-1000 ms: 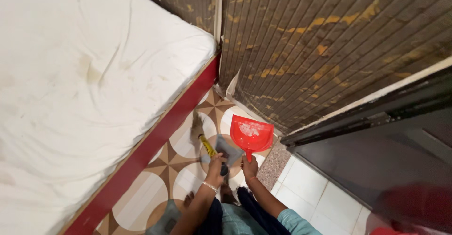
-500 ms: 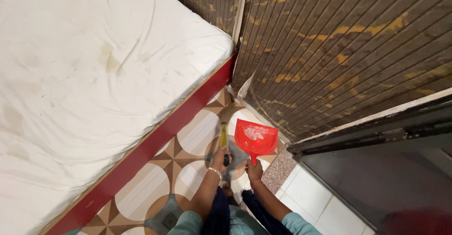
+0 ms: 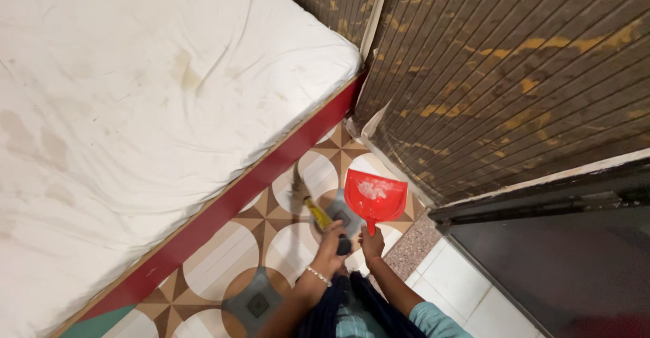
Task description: The person sweeps a patterned tiled floor in a bedroom using a broom and a red dustpan. They move around a bed and plastic chairs, sweeping debris into the dustpan.
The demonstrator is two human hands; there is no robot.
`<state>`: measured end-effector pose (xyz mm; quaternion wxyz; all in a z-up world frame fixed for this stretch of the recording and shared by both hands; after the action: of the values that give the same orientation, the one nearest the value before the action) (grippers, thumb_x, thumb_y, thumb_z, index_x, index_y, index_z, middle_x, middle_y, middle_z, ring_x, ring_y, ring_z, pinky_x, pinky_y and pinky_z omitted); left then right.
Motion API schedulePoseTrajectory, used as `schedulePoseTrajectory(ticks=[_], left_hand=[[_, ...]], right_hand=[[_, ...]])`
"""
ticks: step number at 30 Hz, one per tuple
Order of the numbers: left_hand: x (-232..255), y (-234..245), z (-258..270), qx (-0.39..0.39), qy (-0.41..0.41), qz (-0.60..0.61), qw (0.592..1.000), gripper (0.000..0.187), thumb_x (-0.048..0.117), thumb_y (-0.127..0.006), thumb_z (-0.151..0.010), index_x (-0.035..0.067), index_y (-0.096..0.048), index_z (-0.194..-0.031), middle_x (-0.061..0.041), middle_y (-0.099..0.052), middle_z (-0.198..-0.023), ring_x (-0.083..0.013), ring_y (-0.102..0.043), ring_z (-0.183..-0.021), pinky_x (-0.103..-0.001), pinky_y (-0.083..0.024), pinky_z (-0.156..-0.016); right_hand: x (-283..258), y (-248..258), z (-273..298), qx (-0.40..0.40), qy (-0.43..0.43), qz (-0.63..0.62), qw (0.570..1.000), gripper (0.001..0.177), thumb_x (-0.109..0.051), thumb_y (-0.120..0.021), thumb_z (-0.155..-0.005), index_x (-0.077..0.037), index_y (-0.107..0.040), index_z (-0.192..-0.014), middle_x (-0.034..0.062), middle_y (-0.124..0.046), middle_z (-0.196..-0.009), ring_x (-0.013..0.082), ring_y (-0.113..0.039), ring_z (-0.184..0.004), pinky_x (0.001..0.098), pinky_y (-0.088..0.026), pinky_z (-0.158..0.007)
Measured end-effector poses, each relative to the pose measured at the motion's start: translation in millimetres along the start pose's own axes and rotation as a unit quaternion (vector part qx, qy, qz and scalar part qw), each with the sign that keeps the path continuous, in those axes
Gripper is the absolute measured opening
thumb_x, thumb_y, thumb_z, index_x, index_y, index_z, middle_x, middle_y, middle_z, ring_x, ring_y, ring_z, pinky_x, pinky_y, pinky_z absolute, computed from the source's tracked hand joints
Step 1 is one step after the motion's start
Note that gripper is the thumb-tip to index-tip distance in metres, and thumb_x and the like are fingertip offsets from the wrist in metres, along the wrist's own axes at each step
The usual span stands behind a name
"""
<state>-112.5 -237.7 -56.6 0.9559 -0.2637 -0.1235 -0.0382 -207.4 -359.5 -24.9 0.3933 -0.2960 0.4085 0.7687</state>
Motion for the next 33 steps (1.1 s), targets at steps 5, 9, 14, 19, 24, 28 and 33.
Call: schedulePoseTrajectory(ticks=[5,9,14,19,24,28,33], left_hand=[[-29.1,-36.4,7.5,-0.088,0.062,-0.018,0.994,0.046,0.012,-0.063,-0.086,0.027,-0.054,-0.128,-0.008,-0.061,-0.087,-0.0212,-0.062,-0.063,-0.038,-0.054,-0.056],[-29.2,-36.7,6.2,-0.132,0.068,0.009,0.989,0.039,0.014,-0.061,-0.084,0.022,-0.054,-0.122,-0.011,-0.058,-0.082,-0.0229,-0.058,-0.057,-0.036,-0.049,-0.049],[-13.1,1.2,5.6,-0.054,0.074,0.125,0.988,0.034,0.015,-0.062,-0.085,0.012,-0.058,-0.119,-0.011,-0.054,-0.080,-0.0254,-0.058,-0.057,-0.034,-0.048,-0.048],[8.5,58.4,15.5,0.035,0.020,0.152,0.988,0.033,0.019,-0.061,-0.083,0.017,-0.056,-0.116,-0.011,-0.055,-0.079,-0.0253,-0.054,-0.055,-0.037,-0.045,-0.045],[25.4,76.3,20.5,0.070,-0.017,0.176,0.982,0.037,0.015,-0.061,-0.082,0.023,-0.056,-0.119,-0.012,-0.055,-0.084,-0.0244,-0.057,-0.060,-0.036,-0.047,-0.050],[35.7,33.4,15.1,0.011,-0.050,0.151,0.987,0.034,0.013,-0.060,-0.082,0.023,-0.052,-0.114,-0.008,-0.056,-0.093,-0.0251,-0.059,-0.067,-0.044,-0.051,-0.056],[44.7,-17.4,6.6,-0.030,-0.035,0.165,0.985,0.035,0.011,-0.063,-0.083,0.025,-0.051,-0.114,-0.010,-0.055,-0.095,-0.0302,-0.059,-0.070,-0.043,-0.050,-0.057]], right_hand=[[-11.8,9.1,-3.1,0.039,0.041,0.027,0.998,0.034,-0.033,-0.069,-0.095,-0.001,-0.068,-0.105,0.0076,-0.072,-0.079,0.0164,-0.068,-0.067,0.0303,-0.054,-0.062],[-5.9,18.0,-5.6,0.040,0.016,-0.039,0.998,0.034,-0.031,-0.068,-0.093,0.001,-0.062,-0.104,0.0102,-0.070,-0.079,0.0210,-0.066,-0.064,0.0359,-0.052,-0.058],[6.4,12.4,3.8,0.023,-0.002,-0.002,1.000,0.031,-0.030,-0.067,-0.095,0.000,-0.062,-0.103,0.0097,-0.070,-0.081,0.0188,-0.067,-0.065,0.0341,-0.054,-0.059],[0.4,-28.2,15.0,-0.032,0.013,0.034,0.999,0.032,-0.030,-0.069,-0.093,-0.001,-0.064,-0.106,0.0103,-0.071,-0.079,0.0186,-0.068,-0.064,0.0330,-0.055,-0.060],[-19.2,-69.6,21.2,-0.099,0.067,0.050,0.992,0.035,-0.031,-0.070,-0.090,-0.004,-0.064,-0.111,0.0095,-0.071,-0.079,0.0179,-0.068,-0.063,0.0327,-0.055,-0.061],[-38.8,-77.5,14.7,-0.114,0.092,0.030,0.989,0.035,-0.031,-0.069,-0.092,0.000,-0.064,-0.107,0.0095,-0.071,-0.080,0.0176,-0.067,-0.063,0.0340,-0.054,-0.060],[-66.5,-54.1,-11.9,-0.068,0.148,0.053,0.985,0.032,-0.031,-0.069,-0.093,0.000,-0.066,-0.100,0.0105,-0.071,-0.078,0.0172,-0.067,-0.064,0.0325,-0.054,-0.059]])
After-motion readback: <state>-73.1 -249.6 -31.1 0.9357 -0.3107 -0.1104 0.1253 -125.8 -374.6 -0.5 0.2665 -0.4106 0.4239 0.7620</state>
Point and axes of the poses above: each hand's wrist, its own z-axis away from the middle knuckle, its own y-axis out of the back of the hand, x = y × z, the point moved 10 cm from there along -z, towards the middle knuckle
